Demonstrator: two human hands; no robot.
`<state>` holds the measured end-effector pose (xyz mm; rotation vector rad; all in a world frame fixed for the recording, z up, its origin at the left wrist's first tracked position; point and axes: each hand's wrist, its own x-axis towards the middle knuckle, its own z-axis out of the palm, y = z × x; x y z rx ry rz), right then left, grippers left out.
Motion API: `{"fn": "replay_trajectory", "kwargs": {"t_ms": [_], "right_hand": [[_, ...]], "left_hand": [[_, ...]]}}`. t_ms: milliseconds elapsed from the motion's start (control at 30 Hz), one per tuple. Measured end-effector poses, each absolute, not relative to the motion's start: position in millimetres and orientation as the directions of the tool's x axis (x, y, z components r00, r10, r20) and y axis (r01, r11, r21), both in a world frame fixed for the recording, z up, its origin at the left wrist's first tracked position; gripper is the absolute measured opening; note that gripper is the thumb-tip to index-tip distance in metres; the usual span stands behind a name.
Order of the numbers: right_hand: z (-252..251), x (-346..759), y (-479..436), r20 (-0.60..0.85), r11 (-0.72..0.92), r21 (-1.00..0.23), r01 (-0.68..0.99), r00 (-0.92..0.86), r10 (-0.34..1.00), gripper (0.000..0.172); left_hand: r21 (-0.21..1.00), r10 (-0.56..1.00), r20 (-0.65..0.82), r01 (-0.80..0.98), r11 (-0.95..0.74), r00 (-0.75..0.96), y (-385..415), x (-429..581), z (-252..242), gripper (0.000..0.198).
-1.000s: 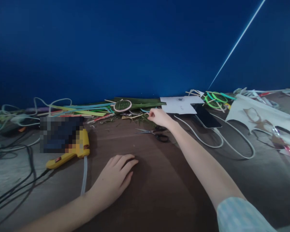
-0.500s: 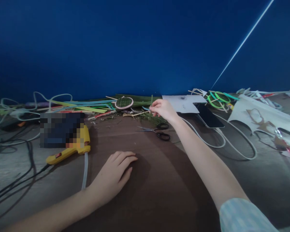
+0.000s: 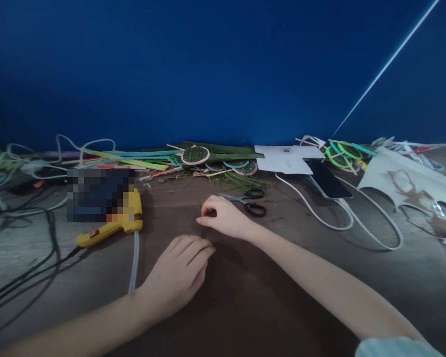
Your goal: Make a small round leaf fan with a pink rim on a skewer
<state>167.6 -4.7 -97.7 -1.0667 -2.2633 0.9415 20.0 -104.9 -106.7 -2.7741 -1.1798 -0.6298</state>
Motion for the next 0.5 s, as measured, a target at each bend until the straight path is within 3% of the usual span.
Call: {"fn": "replay_trajectory", "kwargs": {"t_ms": [100,233,333,500], "right_hand": [[-108.9,168.9,-11.4,0.228,0.549,-0.661,0.512,-0.56,0.796,0.015],[-114.9,170.4,-13.2,0.247,0.532,-0.648,0.544,-0.511,0.823,0.021],[-114.9,171.4,-12.2,0.236,0.487,-0.691,0.534,-0.47,0.85,0.026],[-113.2,175.2,-6.7,0.201,0.335,-0.834,0.438,-0.324,0.925,0.015]], "left_hand": [[0.088,0.716,0.38,0.747,-0.659,0.586,-104.2,20.8,-107.5,0.028],[0.055,0.751,0.357,0.79,-0.611,0.556,-104.2,20.9,-112.1,0.033],[0.035,0.736,0.369,0.783,-0.622,0.568,-105.1,20.1,-115.3,0.034],[0.013,0.703,0.392,0.761,-0.649,0.593,-106.1,19.1,-114.6,0.031]]}}
